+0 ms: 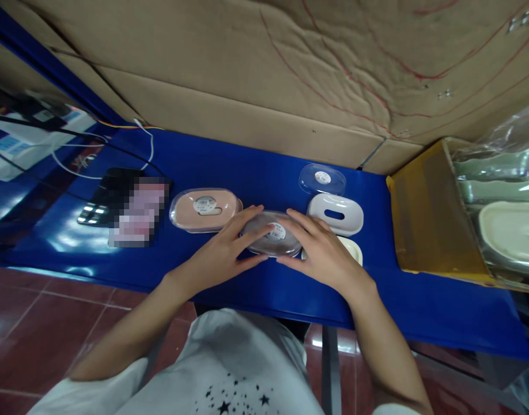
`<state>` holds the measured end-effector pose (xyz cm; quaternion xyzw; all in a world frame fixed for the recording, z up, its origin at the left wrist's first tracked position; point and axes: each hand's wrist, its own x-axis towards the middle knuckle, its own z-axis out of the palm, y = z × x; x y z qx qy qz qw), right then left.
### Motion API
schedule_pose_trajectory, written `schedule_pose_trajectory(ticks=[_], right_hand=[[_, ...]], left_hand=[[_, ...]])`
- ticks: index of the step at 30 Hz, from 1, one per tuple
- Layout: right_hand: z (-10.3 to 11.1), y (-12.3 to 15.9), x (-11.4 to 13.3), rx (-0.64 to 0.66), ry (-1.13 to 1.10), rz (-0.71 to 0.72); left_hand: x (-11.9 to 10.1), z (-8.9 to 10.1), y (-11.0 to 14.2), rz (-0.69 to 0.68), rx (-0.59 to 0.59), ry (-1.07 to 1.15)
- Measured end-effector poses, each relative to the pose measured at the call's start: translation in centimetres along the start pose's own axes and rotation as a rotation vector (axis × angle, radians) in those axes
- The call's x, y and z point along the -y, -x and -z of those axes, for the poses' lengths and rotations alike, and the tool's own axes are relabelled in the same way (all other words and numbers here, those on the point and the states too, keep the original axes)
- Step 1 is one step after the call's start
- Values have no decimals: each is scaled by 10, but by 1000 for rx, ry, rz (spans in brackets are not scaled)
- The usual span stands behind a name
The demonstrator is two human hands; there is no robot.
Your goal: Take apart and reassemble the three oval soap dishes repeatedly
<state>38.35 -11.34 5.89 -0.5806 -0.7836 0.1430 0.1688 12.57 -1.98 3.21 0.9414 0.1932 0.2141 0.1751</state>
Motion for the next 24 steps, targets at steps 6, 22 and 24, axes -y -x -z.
schedule_pose_trajectory(ticks=[6, 22, 24], right_hand=[[0, 3, -2, 43, -82, -24], [-6, 0, -1, 67, -109, -32], [-10, -1, 1, 43, -67, -18]], left_hand=[[-5, 10, -3, -72, 12, -135], [-7, 8, -2, -110, 8, -242], [-7, 9, -3, -100, 17, -239]])
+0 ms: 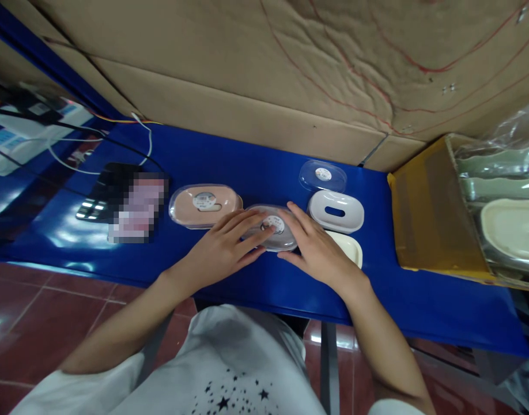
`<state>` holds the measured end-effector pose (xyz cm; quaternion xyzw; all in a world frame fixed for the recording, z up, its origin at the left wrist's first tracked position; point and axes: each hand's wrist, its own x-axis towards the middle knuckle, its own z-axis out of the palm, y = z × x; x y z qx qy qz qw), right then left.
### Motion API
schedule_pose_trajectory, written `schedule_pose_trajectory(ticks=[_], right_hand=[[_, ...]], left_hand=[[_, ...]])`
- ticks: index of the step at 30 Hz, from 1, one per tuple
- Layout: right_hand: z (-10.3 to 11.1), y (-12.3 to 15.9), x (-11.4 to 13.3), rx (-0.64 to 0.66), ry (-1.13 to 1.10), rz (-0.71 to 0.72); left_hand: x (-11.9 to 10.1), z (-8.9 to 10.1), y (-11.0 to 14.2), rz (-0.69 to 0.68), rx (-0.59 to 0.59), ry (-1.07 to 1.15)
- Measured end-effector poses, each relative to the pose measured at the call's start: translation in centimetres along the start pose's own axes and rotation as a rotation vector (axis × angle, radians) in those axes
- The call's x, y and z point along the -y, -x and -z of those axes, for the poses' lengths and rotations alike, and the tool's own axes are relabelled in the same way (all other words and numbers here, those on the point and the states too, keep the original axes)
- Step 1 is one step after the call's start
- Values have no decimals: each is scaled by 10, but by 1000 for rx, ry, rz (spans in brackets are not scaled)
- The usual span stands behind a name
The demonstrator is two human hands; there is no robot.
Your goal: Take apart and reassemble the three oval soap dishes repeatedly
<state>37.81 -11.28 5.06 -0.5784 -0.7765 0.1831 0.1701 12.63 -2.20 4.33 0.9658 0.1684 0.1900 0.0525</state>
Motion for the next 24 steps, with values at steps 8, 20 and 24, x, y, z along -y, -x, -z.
schedule_pose_trajectory(ticks=[8, 20, 24], right_hand=[[-9, -5, 1, -64, 130, 16], [-13, -6, -1, -46, 42, -31], [-14, -7, -2, -47, 35, -24]], left_hand=[[7, 2, -2, -39, -13, -84], [6, 3, -7, -13, 17, -72], [6, 4, -8, -20, 28, -92]])
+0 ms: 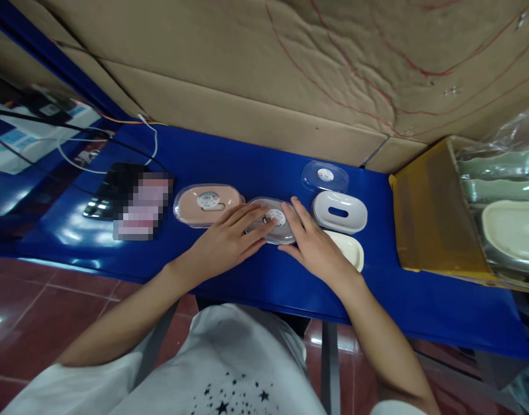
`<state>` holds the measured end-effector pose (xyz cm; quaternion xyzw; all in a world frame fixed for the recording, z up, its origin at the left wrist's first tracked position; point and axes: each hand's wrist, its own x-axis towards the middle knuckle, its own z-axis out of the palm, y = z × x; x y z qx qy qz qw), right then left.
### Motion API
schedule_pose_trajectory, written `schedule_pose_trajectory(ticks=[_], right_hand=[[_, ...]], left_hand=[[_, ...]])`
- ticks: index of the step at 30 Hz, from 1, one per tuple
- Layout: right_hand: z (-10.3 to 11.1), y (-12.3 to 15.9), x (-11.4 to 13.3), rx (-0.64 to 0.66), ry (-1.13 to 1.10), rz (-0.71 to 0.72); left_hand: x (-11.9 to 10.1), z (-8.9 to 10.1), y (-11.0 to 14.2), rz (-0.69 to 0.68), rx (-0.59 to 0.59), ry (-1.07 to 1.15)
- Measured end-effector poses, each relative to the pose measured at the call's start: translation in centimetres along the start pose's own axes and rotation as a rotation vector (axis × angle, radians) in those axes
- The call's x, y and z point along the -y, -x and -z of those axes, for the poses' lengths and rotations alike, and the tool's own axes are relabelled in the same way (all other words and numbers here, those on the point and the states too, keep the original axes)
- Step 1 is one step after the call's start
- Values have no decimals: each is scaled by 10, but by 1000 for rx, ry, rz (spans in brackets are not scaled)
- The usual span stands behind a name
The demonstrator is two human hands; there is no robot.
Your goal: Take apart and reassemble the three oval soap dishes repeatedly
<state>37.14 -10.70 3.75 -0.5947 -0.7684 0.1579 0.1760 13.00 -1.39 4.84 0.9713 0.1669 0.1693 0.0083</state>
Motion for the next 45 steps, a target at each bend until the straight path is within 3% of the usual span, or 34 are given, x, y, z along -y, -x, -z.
schedule_pose_trajectory(ticks=[11, 27, 45], right_hand=[[0, -2, -17, -8, -136, -4], [-2, -6, -8, -33, 126, 18], [-2, -6, -7, -37, 124, 71]], left_hand=[[-3, -4, -2, 18, -5, -33], [1, -17, 3, 45, -104, 1], [3, -21, 8, 32, -116, -31]])
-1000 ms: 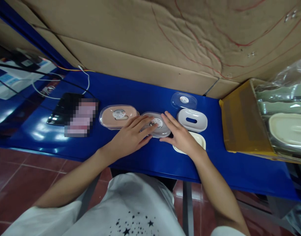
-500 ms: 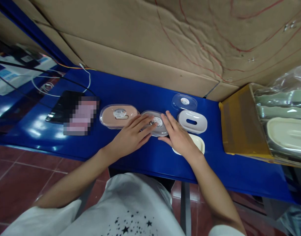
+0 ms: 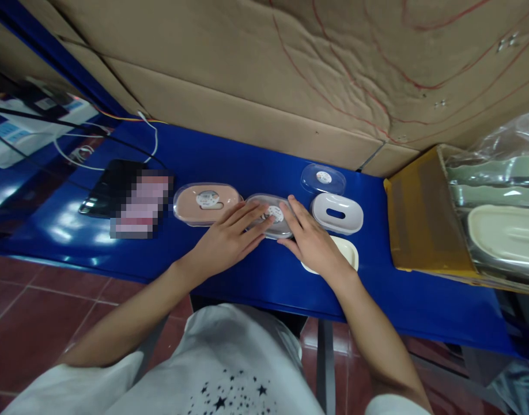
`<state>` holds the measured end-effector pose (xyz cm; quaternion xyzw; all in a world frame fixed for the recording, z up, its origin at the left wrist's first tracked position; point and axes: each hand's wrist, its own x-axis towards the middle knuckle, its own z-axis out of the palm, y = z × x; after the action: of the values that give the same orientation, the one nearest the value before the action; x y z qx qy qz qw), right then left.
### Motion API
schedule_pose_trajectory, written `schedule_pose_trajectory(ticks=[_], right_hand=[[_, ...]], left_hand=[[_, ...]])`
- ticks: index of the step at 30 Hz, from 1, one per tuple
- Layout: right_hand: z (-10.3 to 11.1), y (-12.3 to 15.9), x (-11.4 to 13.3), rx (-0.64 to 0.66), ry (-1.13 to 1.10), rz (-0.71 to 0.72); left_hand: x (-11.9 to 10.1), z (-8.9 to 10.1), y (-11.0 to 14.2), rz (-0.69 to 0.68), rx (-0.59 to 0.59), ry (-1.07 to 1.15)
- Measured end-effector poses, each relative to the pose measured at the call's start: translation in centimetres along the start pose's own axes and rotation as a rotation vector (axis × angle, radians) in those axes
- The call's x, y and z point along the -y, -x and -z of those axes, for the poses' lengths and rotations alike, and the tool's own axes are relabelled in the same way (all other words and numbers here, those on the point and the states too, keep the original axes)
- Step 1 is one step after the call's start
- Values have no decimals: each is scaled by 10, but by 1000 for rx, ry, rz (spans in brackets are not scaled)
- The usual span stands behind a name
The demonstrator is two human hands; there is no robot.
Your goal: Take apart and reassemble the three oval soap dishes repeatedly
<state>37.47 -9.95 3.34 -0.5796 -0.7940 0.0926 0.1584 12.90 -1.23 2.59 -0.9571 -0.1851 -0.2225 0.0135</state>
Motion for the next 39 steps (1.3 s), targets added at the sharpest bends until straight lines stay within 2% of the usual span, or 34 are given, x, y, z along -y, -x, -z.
schedule_pose_trajectory(ticks=[3, 6, 8, 10, 13, 16, 19, 24, 26, 28, 30, 34, 36, 39], right_hand=[[2, 0, -1, 0, -17, -10], [3, 1, -1, 0, -37, -5], [2, 1, -1, -5, -43, -7], [2, 2, 0, -17, -40, -14], [1, 4, 1, -38, -38, -18], [2, 4, 2, -52, -34, -26], [4, 3, 3, -48, -44, -49], [6, 1, 3, -22, -60, -72], [5, 1, 3, -21, -61, -70], [4, 2, 2, -26, -63, -60], [2, 3, 1, -38, -60, -47], [4, 5, 0, -12, -102, -39], [10, 7, -3, 11, -179, -44], [22, 9, -10, -50, -231, -99]], left_hand=[[0, 2, -2, 1, 6, 32], [2, 12, 2, 1, -6, 27], [8, 23, 10, 53, -34, -5], [16, 33, 23, 160, -49, -57], [33, 43, 43, 307, 34, -101], [50, 43, 49, 324, 121, -81], [69, 35, 33, 314, 133, -67], [107, 16, -25, 263, 121, -99], [114, 11, -43, 255, 103, -112], [111, 9, -51, 231, 68, -93], [97, 9, -49, 163, 35, -30], [63, 10, -27, -144, 70, 119], [54, 9, -19, -246, 89, 123], [55, 11, -15, -248, 111, 64]])
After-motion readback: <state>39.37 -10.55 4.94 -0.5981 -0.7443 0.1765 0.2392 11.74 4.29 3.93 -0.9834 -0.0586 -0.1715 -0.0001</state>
